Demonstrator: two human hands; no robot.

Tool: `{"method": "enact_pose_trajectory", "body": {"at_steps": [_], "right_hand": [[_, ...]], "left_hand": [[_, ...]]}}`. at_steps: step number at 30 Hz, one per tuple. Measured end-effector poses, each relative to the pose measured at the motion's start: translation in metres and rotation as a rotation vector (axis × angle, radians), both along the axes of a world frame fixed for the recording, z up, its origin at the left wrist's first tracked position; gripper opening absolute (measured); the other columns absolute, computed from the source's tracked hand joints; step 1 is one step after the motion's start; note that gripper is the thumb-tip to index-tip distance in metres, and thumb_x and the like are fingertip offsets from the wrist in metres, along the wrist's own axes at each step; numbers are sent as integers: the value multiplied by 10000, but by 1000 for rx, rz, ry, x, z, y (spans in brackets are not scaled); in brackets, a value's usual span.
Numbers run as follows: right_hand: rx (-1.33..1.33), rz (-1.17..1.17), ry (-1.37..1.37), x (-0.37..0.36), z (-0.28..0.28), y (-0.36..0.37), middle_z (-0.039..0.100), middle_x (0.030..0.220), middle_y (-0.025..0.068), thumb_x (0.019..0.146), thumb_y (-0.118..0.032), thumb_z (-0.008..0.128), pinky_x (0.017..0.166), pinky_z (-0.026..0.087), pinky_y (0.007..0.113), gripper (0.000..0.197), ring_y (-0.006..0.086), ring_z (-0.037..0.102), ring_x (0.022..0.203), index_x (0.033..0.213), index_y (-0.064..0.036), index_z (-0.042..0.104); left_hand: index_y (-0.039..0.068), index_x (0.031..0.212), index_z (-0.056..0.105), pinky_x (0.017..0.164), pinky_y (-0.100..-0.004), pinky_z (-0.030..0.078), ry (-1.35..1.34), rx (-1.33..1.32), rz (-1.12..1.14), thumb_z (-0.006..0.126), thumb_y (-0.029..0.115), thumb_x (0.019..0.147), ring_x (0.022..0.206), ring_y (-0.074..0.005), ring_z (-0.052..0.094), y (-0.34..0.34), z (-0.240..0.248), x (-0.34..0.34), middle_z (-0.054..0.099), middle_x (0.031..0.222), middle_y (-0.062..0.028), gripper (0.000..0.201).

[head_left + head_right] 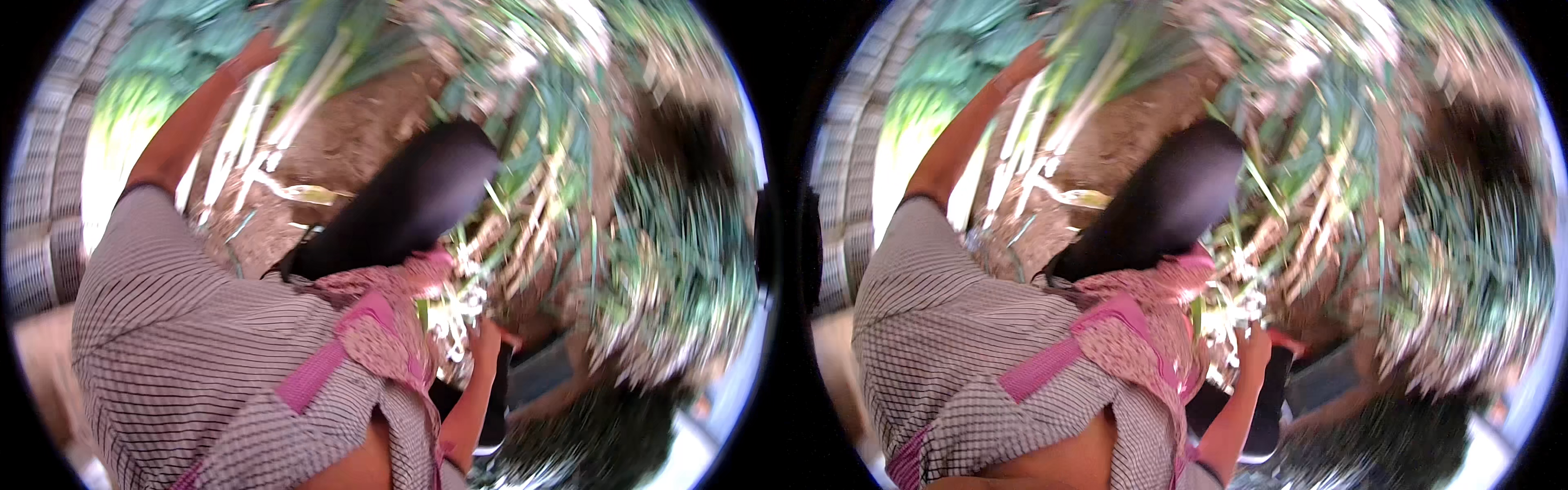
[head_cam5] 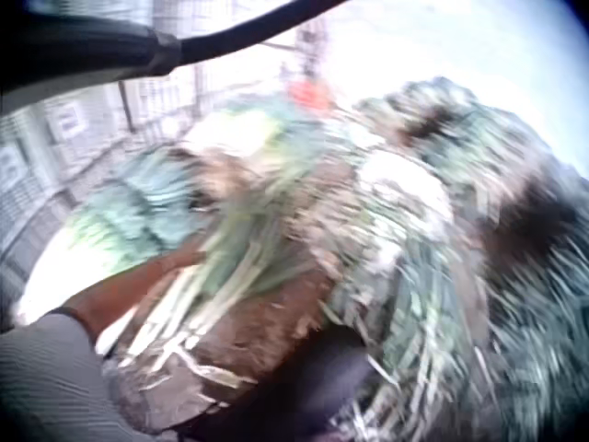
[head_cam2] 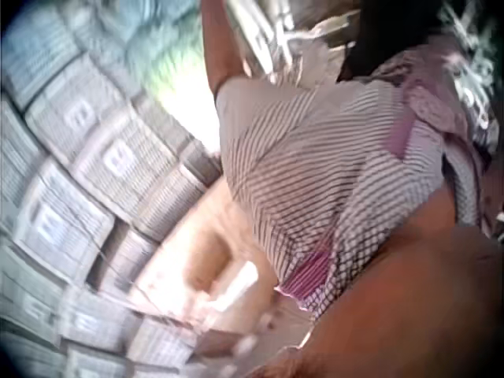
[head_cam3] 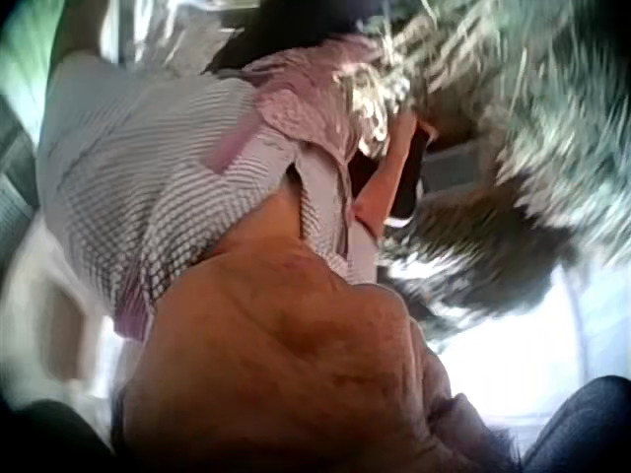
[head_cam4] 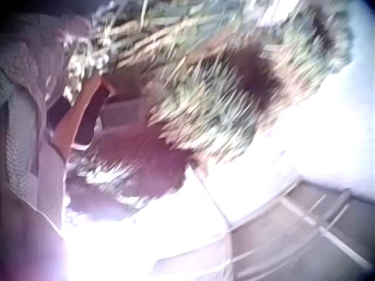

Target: The person sorts green onions by hand, peeling away dry outer layers and placing the cleaned stalks into a blue bin.

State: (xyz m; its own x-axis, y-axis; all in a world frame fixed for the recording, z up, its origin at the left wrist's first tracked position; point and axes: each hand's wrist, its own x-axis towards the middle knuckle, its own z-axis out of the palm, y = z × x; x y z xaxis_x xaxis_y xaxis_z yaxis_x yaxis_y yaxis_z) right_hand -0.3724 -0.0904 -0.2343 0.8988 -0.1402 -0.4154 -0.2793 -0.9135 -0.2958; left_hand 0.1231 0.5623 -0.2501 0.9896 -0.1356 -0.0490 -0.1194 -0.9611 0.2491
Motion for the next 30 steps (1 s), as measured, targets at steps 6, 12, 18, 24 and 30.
{"method": "enact_pose_trajectory", "body": {"at_steps": [6, 12, 18, 24, 30], "right_hand": [[543, -176, 327, 29, -36, 59, 607, 1074, 196, 869, -343, 528, 865, 439, 388, 383, 331, 576, 1016, 1120, -58, 576], [969, -267, 440, -56, -155, 137, 516, 1227, 220, 925, -420, 385, 1004, 335, 376, 521, 339, 466, 1172, 1230, -9, 483], [1398, -386, 678, -106, -195, 151, 536, 1202, 204, 922, -443, 374, 1006, 325, 381, 560, 327, 461, 1163, 1228, 14, 477], [1296, -319, 730, -104, -175, 132, 547, 1175, 190, 921, -422, 387, 980, 343, 376, 533, 313, 478, 1127, 1211, 12, 490], [950, 8, 505, -7, -161, 84, 559, 1149, 177, 919, -401, 399, 955, 360, 371, 506, 300, 496, 1091, 1195, 11, 503]], "left_hand": [[58, 1049, 585, 872, -397, 441, 690, 99, -1224, 685, 185, 698, 978, -348, 538, -117, -164, -182, 610, 967, -162, 386], [55, 1041, 594, 826, -379, 455, 933, -127, -357, 647, 187, 742, 922, -312, 557, -190, -117, -243, 622, 938, -149, 332], [51, 1034, 602, 779, -360, 469, 955, -89, 8, 609, 188, 785, 866, -277, 576, -167, -87, -286, 635, 908, -136, 284], [48, 1026, 611, 733, -342, 483, 998, -180, 173, 571, 190, 829, 809, -241, 596, -163, -89, -363, 647, 879, -124, 246], [45, 1018, 619, 687, -323, 497, 846, -480, 141, 533, 192, 873, 753, -205, 615, -149, -145, -503, 659, 850, -111, 224]]}}
